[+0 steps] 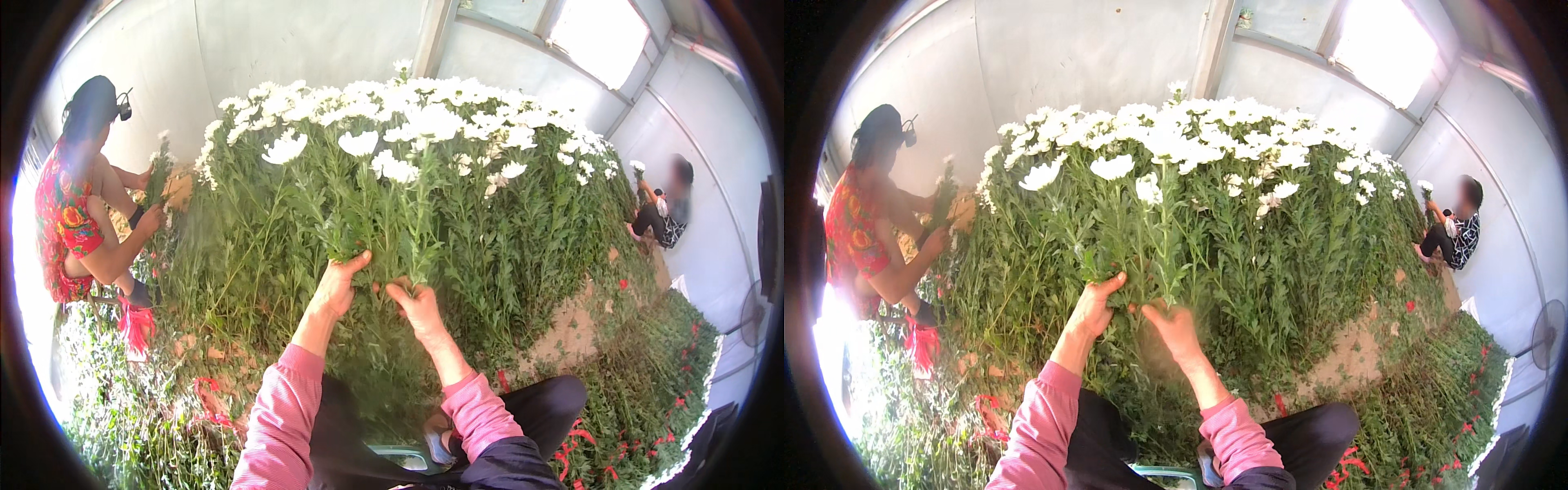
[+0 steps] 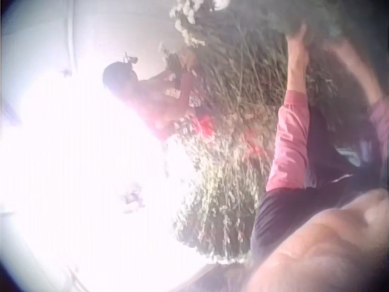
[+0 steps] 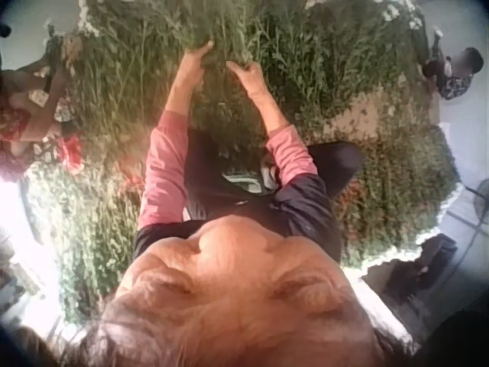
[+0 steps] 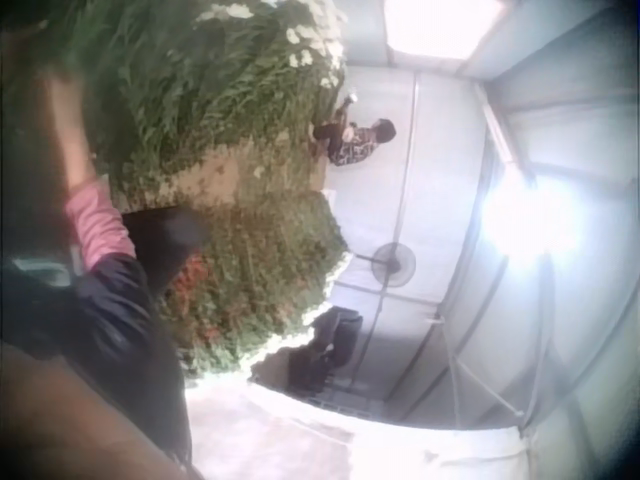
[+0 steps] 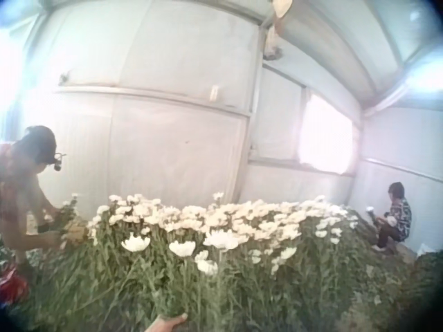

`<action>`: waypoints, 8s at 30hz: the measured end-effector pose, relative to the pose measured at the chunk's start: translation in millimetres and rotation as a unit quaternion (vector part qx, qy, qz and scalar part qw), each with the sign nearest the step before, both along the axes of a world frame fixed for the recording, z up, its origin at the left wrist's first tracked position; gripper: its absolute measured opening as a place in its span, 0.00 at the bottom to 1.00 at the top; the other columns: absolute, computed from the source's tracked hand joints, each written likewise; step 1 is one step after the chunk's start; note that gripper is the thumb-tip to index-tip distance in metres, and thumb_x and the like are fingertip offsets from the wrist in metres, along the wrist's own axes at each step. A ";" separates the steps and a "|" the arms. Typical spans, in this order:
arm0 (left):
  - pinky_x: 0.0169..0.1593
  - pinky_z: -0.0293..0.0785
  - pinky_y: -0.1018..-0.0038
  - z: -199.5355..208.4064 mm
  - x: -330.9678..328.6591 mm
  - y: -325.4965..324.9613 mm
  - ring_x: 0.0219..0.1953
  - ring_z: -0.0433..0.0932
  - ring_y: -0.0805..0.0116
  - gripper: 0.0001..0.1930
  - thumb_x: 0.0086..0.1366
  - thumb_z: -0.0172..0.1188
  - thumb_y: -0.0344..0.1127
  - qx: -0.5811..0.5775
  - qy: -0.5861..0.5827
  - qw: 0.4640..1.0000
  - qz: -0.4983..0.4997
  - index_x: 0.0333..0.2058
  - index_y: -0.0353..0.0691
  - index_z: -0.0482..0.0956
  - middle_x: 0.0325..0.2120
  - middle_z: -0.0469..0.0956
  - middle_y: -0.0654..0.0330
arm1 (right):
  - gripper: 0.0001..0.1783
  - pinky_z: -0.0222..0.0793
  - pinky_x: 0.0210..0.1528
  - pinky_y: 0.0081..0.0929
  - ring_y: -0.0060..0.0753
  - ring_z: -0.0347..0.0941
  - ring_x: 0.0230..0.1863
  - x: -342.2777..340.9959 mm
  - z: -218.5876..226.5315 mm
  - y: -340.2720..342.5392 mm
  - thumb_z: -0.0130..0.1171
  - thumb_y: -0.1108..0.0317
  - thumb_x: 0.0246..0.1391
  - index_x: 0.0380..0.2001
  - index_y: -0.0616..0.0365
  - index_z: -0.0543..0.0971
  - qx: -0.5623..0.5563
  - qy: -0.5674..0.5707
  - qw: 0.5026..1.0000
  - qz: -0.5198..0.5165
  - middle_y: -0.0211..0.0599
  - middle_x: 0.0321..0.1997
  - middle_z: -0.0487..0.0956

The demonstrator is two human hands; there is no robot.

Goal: The person gathers white chrysanthemum stems from a large pile, aligns them into bunches, and ties each bunch with a red ribbon. The person repeats this process multiple times, placing the tied bouquets aside.

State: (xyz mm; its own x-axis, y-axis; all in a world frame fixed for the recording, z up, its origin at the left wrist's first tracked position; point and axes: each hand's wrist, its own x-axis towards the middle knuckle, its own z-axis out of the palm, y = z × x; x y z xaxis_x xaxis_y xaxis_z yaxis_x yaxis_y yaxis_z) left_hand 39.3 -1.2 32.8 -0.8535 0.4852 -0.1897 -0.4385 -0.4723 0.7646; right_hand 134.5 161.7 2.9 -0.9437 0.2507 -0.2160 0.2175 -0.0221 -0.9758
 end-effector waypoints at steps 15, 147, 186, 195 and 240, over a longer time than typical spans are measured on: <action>0.43 0.78 0.68 -7.9 -2.0 17.0 0.44 0.82 0.64 0.14 0.74 0.52 0.38 0.030 0.068 0.997 0.038 0.53 0.40 0.76 0.46 0.82 0.51 | 0.33 0.68 0.62 0.44 0.54 0.73 0.61 -7.0 32.1 4.0 0.39 0.50 0.72 0.64 0.71 0.64 0.213 -0.007 0.977 -0.004 0.65 0.57 0.75; 0.41 0.81 0.60 13.5 10.2 -31.1 0.46 0.82 0.56 0.12 0.73 0.55 0.39 0.095 -0.022 0.979 0.178 0.50 0.41 0.72 0.48 0.79 0.50 | 0.16 0.66 0.21 0.23 0.22 0.62 0.21 -39.8 45.4 -13.1 0.45 0.59 0.71 0.28 0.52 0.69 0.403 0.270 0.874 0.028 0.28 0.22 0.67; 0.28 0.75 0.73 16.4 66.1 -140.7 0.26 0.77 0.68 0.09 0.70 0.57 0.34 -0.035 0.004 0.946 0.322 0.45 0.37 0.75 0.28 0.78 0.58 | 0.09 0.74 0.41 0.39 0.50 0.76 0.37 -5.6 -147.1 -116.9 0.58 0.66 0.63 0.42 0.59 0.77 0.349 0.187 0.917 0.052 0.46 0.38 0.75; 0.34 0.80 0.67 7.1 49.6 -121.4 0.33 0.80 0.65 0.13 0.72 0.52 0.38 -0.077 0.004 0.960 0.270 0.49 0.36 0.74 0.36 0.81 0.56 | 0.09 0.70 0.37 0.35 0.46 0.74 0.35 8.5 -59.6 -13.1 0.54 0.69 0.65 0.43 0.64 0.76 0.347 0.216 0.899 -0.158 0.45 0.38 0.75; 0.50 0.75 0.68 29.4 44.6 -27.7 0.46 0.77 0.67 0.15 0.70 0.61 0.40 -0.053 0.028 0.996 0.072 0.49 0.38 0.75 0.44 0.80 0.58 | 0.30 0.68 0.60 0.46 0.46 0.67 0.62 16.0 70.7 -54.4 0.67 0.48 0.53 0.50 0.61 0.78 0.408 0.289 0.864 -0.065 0.52 0.61 0.70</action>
